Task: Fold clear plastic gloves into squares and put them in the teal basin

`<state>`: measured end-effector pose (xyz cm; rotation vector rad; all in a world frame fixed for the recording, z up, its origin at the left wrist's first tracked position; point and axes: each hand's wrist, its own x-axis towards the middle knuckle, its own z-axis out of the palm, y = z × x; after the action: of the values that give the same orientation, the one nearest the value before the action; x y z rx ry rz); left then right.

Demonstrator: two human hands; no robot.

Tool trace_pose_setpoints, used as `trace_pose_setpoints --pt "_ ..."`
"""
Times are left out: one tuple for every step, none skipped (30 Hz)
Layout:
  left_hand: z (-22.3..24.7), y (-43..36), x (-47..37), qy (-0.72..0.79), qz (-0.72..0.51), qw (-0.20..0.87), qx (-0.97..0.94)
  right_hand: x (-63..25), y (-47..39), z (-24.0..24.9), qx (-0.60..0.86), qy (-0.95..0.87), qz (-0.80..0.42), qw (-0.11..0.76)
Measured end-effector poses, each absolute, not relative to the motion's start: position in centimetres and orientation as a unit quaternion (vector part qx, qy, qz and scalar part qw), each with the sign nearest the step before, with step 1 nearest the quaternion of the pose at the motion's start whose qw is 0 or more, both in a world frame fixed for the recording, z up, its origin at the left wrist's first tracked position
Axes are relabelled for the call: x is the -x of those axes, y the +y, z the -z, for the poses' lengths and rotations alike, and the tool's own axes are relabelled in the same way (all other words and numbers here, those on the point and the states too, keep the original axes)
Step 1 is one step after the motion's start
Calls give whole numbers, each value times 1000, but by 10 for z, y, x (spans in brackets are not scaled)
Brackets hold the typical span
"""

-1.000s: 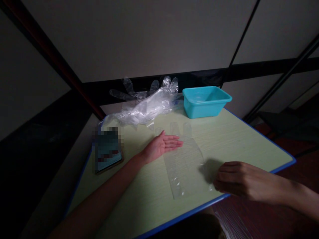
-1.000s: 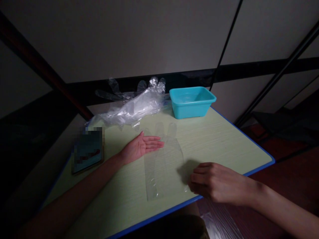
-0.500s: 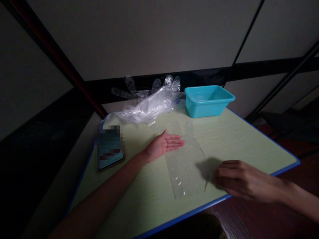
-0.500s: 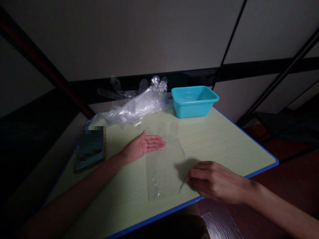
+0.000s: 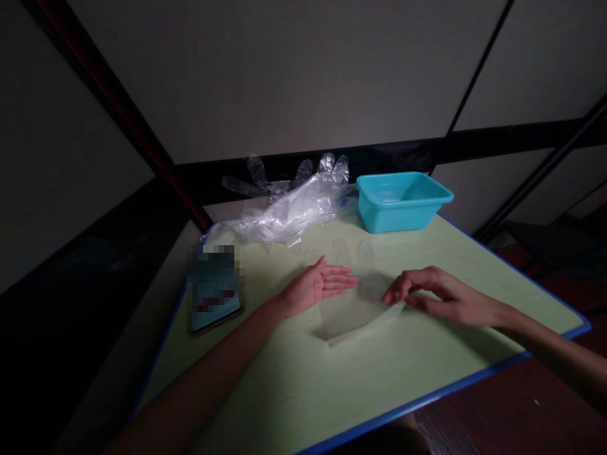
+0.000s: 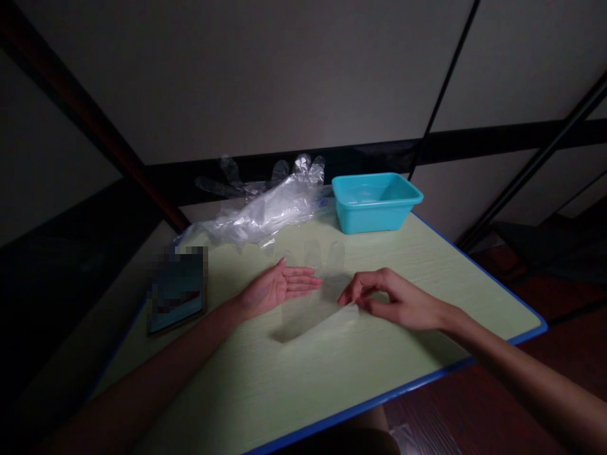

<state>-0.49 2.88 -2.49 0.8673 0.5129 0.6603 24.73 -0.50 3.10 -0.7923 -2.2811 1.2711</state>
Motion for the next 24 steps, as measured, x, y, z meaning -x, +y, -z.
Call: trace_pose_setpoints --pt "26 29 5 241 -313 823 -407 -246 2 -29 285 -799 -482 221" --pt "26 29 5 243 -314 823 -407 -243 8 -26 288 -777 -505 241" --pt "27 29 5 246 -315 822 -406 -241 15 -24 289 -755 -527 262" --pt "27 29 5 248 -316 822 -404 -238 21 -21 291 -734 -547 279" --pt "26 28 5 250 -317 823 -400 -235 27 -18 292 -712 -566 294" --pt "26 28 5 248 -319 825 -395 -232 33 -15 291 -693 -583 309" --pt "25 27 5 242 -322 827 -391 -229 38 -12 291 -674 -599 319" --pt "24 27 5 233 -325 830 -389 -226 42 -10 290 -657 -612 331" --pt "23 26 5 221 -328 832 -388 -224 46 -7 291 -642 -621 342" --pt "23 25 5 210 -329 834 -389 -222 49 -5 294 -629 -628 352" --pt "22 24 5 202 -331 835 -391 -221 52 -2 300 -616 -633 360" --pt "22 24 5 197 -333 835 -391 -220 53 0 307 -604 -637 368" --pt "23 23 6 196 -336 833 -392 -219 55 2 315 -590 -640 378" --pt "23 23 6 197 -341 831 -394 -219 55 4 323 -576 -641 390" --pt "24 22 6 201 -348 826 -395 -219 56 5 332 -562 -643 402" --pt "24 22 6 207 -357 820 -397 -219 56 7 339 -548 -643 414" --pt "25 21 6 216 -363 814 -397 -219 56 7 344 -536 -643 425" --pt "25 21 6 227 -368 809 -398 -219 56 8 346 -527 -644 433" --pt "24 21 6 239 -371 805 -397 -218 55 8 345 -520 -647 438" --pt "24 21 5 252 -370 802 -395 -217 55 8 341 -514 -651 443" --pt "23 21 5 262 -368 801 -393 -217 55 7 335 -508 -655 448" --pt "22 21 5 267 -364 802 -391 -216 55 6 330 -504 -658 451" --pt "21 21 5 268 -361 805 -387 -216 55 6 328 -503 -661 450" --pt "20 22 5 266 -359 809 -383 -216 55 5 327 -505 -664 444"
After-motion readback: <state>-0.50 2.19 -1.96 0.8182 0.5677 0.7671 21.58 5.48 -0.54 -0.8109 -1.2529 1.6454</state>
